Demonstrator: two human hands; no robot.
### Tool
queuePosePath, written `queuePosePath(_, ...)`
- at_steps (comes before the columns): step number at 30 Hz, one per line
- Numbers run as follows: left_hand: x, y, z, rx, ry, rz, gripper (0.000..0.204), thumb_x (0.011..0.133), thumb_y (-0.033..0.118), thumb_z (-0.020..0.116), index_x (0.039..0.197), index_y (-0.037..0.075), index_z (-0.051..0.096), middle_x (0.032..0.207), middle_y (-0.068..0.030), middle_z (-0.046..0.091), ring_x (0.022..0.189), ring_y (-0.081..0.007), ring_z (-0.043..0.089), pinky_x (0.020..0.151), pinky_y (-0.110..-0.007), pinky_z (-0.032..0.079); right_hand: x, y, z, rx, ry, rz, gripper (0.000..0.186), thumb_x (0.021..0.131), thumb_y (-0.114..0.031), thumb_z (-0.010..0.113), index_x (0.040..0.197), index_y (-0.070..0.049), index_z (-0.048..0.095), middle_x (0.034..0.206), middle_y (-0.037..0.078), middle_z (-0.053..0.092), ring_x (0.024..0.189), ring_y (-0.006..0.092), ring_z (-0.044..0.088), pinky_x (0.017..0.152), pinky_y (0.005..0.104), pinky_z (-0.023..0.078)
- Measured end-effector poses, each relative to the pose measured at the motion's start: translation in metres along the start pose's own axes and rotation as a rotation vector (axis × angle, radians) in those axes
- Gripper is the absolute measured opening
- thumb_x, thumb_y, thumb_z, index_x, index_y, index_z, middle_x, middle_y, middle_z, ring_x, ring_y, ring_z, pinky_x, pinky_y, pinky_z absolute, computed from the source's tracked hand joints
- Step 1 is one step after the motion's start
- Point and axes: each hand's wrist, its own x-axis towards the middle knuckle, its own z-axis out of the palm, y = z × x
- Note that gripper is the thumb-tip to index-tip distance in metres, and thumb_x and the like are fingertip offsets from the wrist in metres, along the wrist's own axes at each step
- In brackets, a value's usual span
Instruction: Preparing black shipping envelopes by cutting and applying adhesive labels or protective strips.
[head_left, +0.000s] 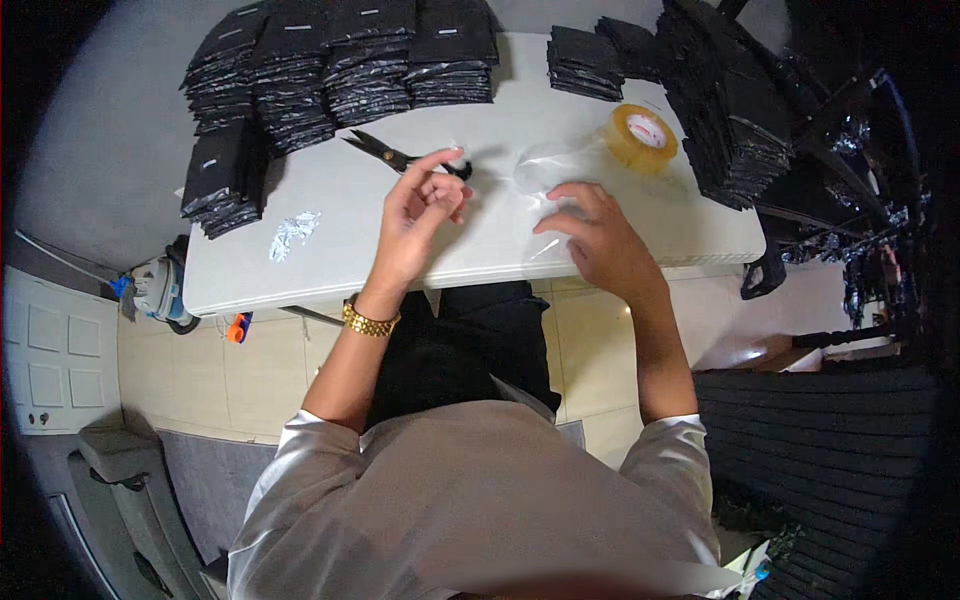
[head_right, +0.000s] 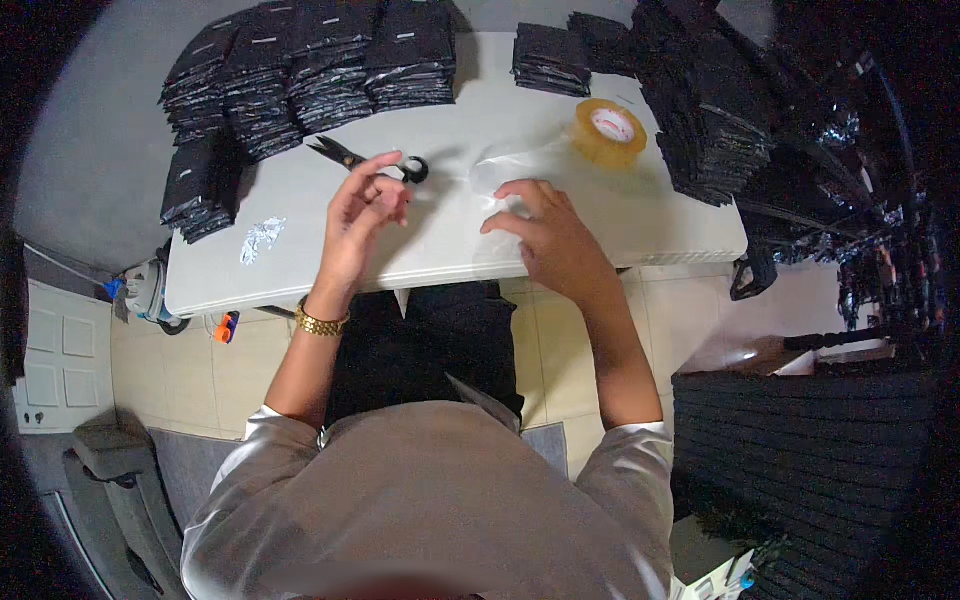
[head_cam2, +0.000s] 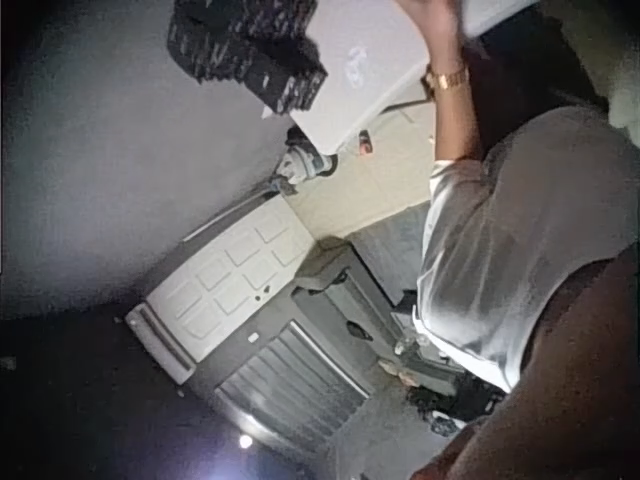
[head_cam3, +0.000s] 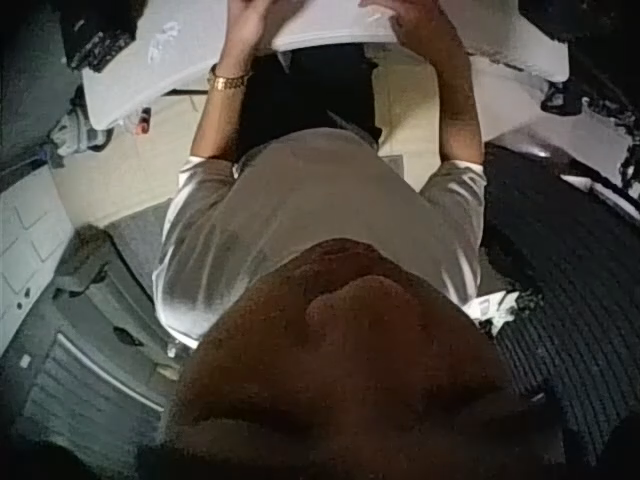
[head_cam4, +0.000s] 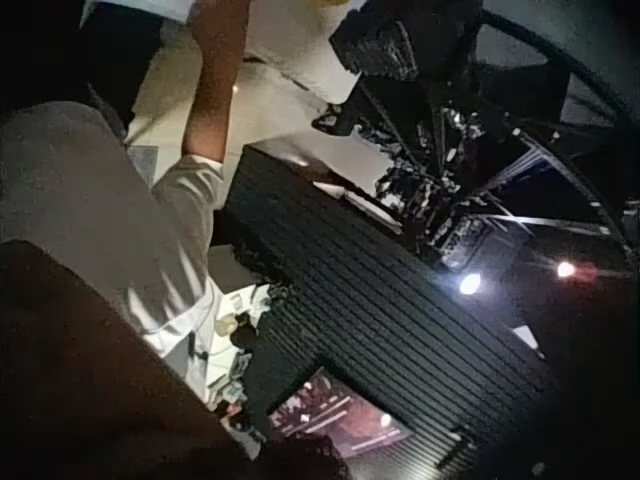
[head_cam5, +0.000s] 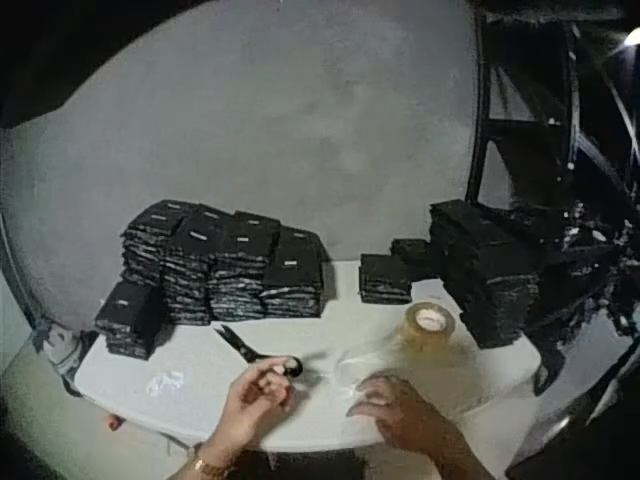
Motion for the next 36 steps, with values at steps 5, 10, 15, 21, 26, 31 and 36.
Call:
queuePosePath(5, -0.008, -0.006, 0.006, -0.056, -0.024, -0.054, 0.044, 0.1, 0.002, 0.062, 0.144, 0.004, 0.056, 0.102, -0.0015, 0.067, 0.096, -0.0099, 0.063, 0.077, -0.027, 0.053, 0.005, -0.007, 0.008, 0.049, -0.029, -0.076, 0.035, 0.072, 0.001, 0.076, 0.102, -0.016, 0.073, 0.127, 0.006, 0.06, 0.125, 0.0314, 0.054, 0.109, 0.0461, 0.042)
queuePosePath(10, -0.008, -0.01, 0.001, 0.027, -0.03, -0.058, 0.041, 0.099, -0.004, 0.06, 0.139, 0.003, 0.058, 0.102, -0.0019, 0.067, 0.092, -0.0091, 0.062, 0.077, -0.027, 0.053, 0.026, -0.002, 0.018, 0.178, 0.083, -0.129, 0.017, 0.075, -0.011, 0.086, 0.08, -0.008, 0.07, 0.102, 0.004, 0.07, 0.105, 0.0252, 0.064, 0.095, 0.0387, 0.048)
queuePosePath(15, -0.005, 0.007, -0.007, 0.099, 0.011, 0.123, 0.05, 0.091, -0.008, 0.067, 0.139, 0.002, 0.055, 0.102, -0.0011, 0.064, 0.093, -0.008, 0.06, 0.082, -0.025, 0.05, 0.064, -0.012, 0.021, 0.288, 0.176, -0.051, 0.024, 0.082, -0.023, 0.085, 0.079, -0.006, 0.068, 0.086, 0.005, 0.069, 0.087, 0.0265, 0.067, 0.091, 0.0401, 0.047)
queuePosePath(21, -0.006, 0.012, -0.007, 0.237, 0.092, 0.141, 0.064, 0.081, -0.006, 0.082, 0.139, 0.004, 0.055, 0.103, 0.0, 0.064, 0.094, -0.0072, 0.059, 0.083, -0.024, 0.049, 0.09, -0.016, 0.025, 0.342, 0.179, -0.113, 0.025, 0.082, -0.024, 0.085, 0.08, -0.005, 0.069, 0.083, 0.006, 0.069, 0.081, 0.0272, 0.067, 0.085, 0.0398, 0.049)
queuePosePath(26, 0.0, 0.009, -0.02, 0.337, 0.141, 0.153, 0.064, 0.084, -0.002, 0.082, 0.141, 0.006, 0.054, 0.11, -0.0016, 0.067, 0.094, -0.0074, 0.06, 0.084, -0.024, 0.05, 0.099, -0.019, 0.03, 0.33, 0.147, -0.143, 0.025, 0.082, -0.025, 0.085, 0.08, -0.006, 0.069, 0.083, 0.006, 0.069, 0.082, 0.0274, 0.067, 0.087, 0.0407, 0.048)
queuePosePath(31, 0.009, 0.013, -0.035, 0.24, 0.172, 0.079, 0.062, 0.092, -0.004, 0.072, 0.148, 0.003, 0.048, 0.118, -0.0073, 0.07, 0.102, -0.0124, 0.064, 0.094, -0.03, 0.053, 0.106, -0.024, 0.029, 0.328, 0.113, -0.157, 0.025, 0.082, -0.026, 0.085, 0.081, -0.006, 0.07, 0.083, 0.005, 0.07, 0.084, 0.0272, 0.066, 0.089, 0.0406, 0.047)
queuePosePath(36, 0.008, 0.023, -0.039, 0.243, 0.077, 0.048, 0.06, 0.094, -0.001, 0.07, 0.149, 0.002, 0.047, 0.113, -0.0075, 0.072, 0.108, -0.0142, 0.067, 0.097, -0.031, 0.052, 0.115, -0.022, 0.033, 0.303, 0.095, -0.188, 0.025, 0.083, -0.027, 0.084, 0.082, -0.006, 0.07, 0.083, 0.006, 0.07, 0.083, 0.0278, 0.066, 0.089, 0.0413, 0.047)
